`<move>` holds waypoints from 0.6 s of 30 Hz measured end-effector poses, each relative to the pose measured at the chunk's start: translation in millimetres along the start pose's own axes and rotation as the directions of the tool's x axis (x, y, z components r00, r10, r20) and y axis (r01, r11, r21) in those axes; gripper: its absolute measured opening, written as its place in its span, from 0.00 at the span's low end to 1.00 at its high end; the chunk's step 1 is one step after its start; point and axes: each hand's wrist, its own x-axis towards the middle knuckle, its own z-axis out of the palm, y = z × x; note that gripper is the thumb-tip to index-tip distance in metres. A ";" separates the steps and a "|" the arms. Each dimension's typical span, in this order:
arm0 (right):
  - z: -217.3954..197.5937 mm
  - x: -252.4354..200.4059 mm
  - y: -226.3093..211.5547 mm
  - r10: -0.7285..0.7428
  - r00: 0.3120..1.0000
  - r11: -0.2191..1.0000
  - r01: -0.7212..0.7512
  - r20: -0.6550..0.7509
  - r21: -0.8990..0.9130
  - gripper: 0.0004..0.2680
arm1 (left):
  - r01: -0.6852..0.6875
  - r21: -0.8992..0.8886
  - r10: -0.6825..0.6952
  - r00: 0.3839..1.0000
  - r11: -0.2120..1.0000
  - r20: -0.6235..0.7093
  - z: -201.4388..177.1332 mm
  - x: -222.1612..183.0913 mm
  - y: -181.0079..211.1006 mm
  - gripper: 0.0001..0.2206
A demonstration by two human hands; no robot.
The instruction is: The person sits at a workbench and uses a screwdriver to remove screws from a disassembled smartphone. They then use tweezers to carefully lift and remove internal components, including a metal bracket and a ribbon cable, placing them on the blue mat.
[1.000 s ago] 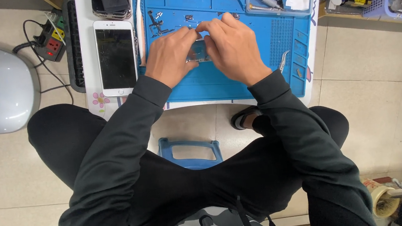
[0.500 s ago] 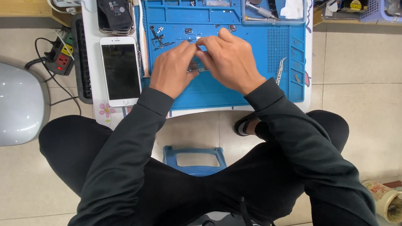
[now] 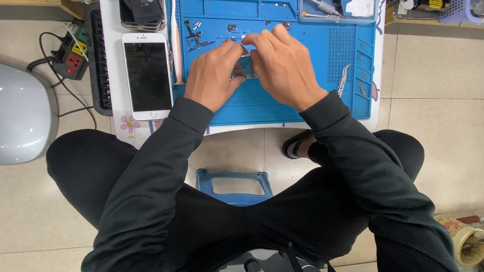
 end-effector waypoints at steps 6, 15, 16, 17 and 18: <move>7.5 -4.4 2.6 0.025 0.988 1.000 -0.024 -0.150 0.010 0.06 | 0.002 -0.014 -0.002 1.000 1.000 0.005 0.3 0.4 0.9 0.17; 11.2 -5.5 1.2 0.006 0.986 1.000 -0.003 -0.165 0.020 0.03 | -0.025 -0.007 0.025 1.000 1.000 -0.017 5.4 -1.1 -3.4 0.19; 13.0 -6.3 2.9 -0.004 0.983 1.000 0.002 -0.185 -0.008 0.04 | -0.023 -0.006 0.023 1.000 1.000 -0.019 3.6 -0.7 -1.9 0.20; 14.9 -7.0 4.6 -0.014 0.979 0.999 0.006 -0.204 -0.036 0.06 | -0.021 -0.006 0.021 1.000 1.000 -0.021 1.8 -0.3 -0.5 0.20; 9.6 -5.4 2.5 -0.013 0.979 0.999 0.005 -0.205 -0.036 0.06 | -0.022 -0.005 0.022 1.000 1.000 -0.020 0.9 0.1 0.0 0.20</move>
